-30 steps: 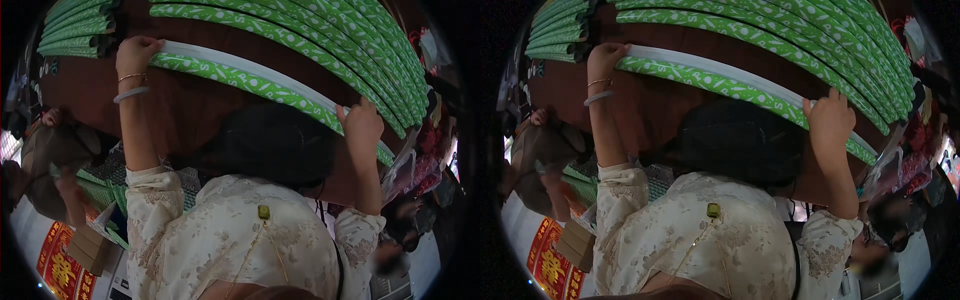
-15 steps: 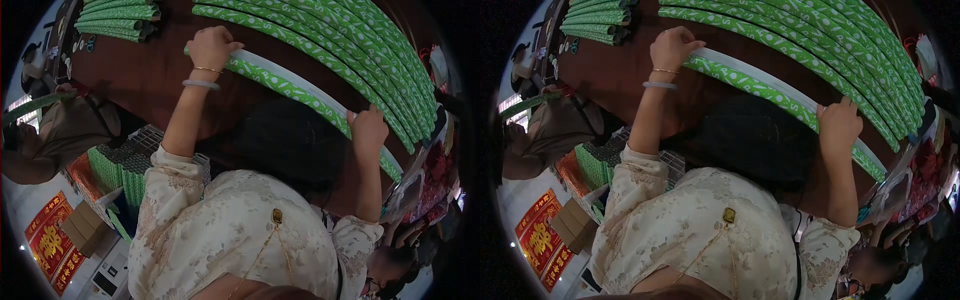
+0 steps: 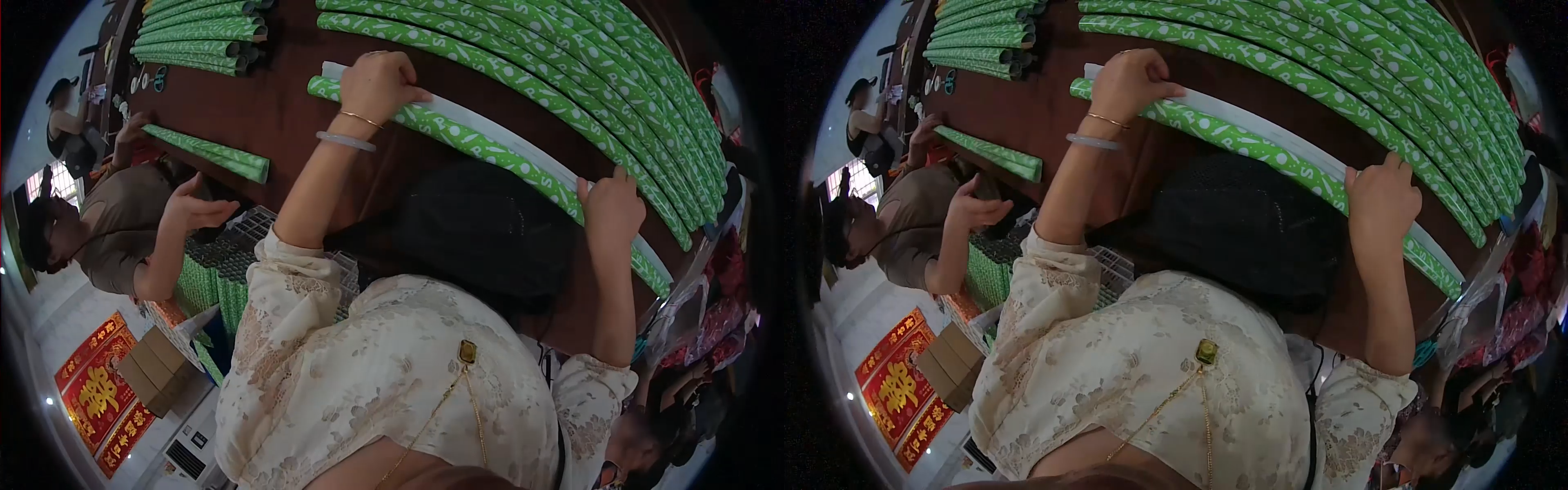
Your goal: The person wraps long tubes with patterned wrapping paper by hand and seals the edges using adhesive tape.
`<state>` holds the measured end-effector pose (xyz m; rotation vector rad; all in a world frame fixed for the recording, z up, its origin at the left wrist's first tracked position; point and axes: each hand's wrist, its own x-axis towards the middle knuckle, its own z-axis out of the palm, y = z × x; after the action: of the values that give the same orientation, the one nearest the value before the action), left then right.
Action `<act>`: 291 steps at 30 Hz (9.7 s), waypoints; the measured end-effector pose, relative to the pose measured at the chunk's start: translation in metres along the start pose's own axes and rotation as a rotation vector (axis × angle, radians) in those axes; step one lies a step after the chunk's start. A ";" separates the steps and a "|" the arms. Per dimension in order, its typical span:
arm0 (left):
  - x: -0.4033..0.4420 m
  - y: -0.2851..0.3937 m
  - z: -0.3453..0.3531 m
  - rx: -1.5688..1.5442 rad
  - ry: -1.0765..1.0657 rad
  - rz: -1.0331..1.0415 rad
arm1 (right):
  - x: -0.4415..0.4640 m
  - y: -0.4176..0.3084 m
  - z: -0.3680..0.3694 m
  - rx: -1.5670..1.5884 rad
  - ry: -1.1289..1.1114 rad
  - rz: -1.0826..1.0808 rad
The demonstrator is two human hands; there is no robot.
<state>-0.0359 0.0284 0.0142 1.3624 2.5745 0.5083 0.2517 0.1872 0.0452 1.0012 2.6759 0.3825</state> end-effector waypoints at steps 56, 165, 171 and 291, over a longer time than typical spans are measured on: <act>0.007 0.068 0.015 -0.104 -0.232 0.114 | -0.001 -0.005 -0.005 0.030 -0.106 0.077; 0.040 0.168 0.063 0.238 -0.183 1.590 | -0.103 0.159 0.050 0.089 -0.006 0.601; 0.041 0.174 0.060 0.382 -0.220 1.668 | -0.102 0.159 0.050 0.075 -0.007 0.596; 0.015 0.287 0.119 -0.283 -0.429 1.313 | -0.079 0.136 0.071 0.166 0.001 0.799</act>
<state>0.2128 0.2159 0.0137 2.5032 0.9598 0.5832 0.4137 0.2442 0.0359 2.0970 2.2135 0.2974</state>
